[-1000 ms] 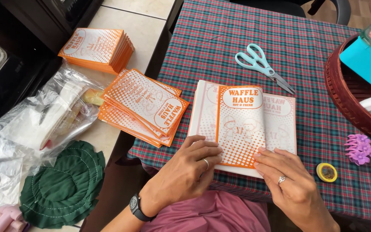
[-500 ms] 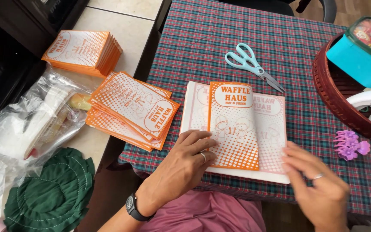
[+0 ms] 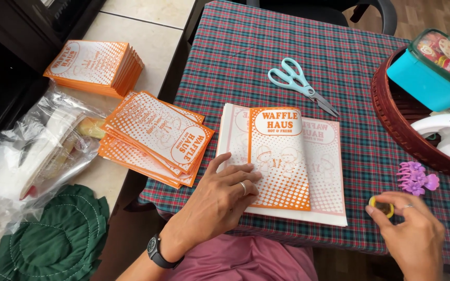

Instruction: Folding the top edges of printed paper bags and sealing them with small pieces of yellow tape.

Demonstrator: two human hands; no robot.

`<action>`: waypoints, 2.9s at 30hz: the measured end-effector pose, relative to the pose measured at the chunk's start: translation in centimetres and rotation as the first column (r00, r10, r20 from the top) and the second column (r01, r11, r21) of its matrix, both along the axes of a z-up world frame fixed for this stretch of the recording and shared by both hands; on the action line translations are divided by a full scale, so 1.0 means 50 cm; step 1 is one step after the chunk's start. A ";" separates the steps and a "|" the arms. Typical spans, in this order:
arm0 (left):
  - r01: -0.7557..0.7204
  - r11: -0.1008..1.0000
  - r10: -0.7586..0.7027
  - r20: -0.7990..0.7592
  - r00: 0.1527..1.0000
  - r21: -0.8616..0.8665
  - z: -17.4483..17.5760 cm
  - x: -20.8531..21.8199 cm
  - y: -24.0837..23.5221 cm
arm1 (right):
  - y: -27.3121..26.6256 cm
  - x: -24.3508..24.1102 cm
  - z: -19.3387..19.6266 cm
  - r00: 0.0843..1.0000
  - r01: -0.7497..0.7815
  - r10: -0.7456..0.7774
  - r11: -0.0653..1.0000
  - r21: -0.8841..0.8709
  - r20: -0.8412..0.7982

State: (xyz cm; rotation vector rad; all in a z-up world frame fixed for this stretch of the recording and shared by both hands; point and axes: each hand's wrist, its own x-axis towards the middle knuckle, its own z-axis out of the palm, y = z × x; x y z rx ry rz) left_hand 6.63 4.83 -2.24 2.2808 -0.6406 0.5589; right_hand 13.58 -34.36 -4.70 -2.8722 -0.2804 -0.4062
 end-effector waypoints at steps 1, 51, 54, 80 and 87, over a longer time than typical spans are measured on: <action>-0.002 1.000 0.002 0.001 1.000 0.000 -0.001 0.000 0.000 | 0.053 -0.013 0.042 1.000 -0.002 0.002 1.000 0.000 0.001; -0.014 0.912 0.019 -0.008 1.000 0.411 0.005 -0.012 -0.036 | 0.304 0.099 0.082 0.820 -0.567 0.534 0.807 0.164 0.204; 0.033 0.910 -0.001 -0.078 0.997 0.413 -0.017 -0.004 -0.037 | 0.291 0.028 0.096 0.806 -0.591 0.581 0.783 0.195 0.113; -0.012 0.940 0.058 -0.126 0.990 0.342 -0.019 0.005 -0.031 | 0.311 0.140 0.090 0.822 -0.569 0.554 0.793 0.219 0.130; -0.054 0.955 0.082 -0.083 0.993 0.291 -0.008 -0.002 -0.025 | 0.359 -0.025 0.145 0.677 -0.732 0.697 0.602 0.318 0.239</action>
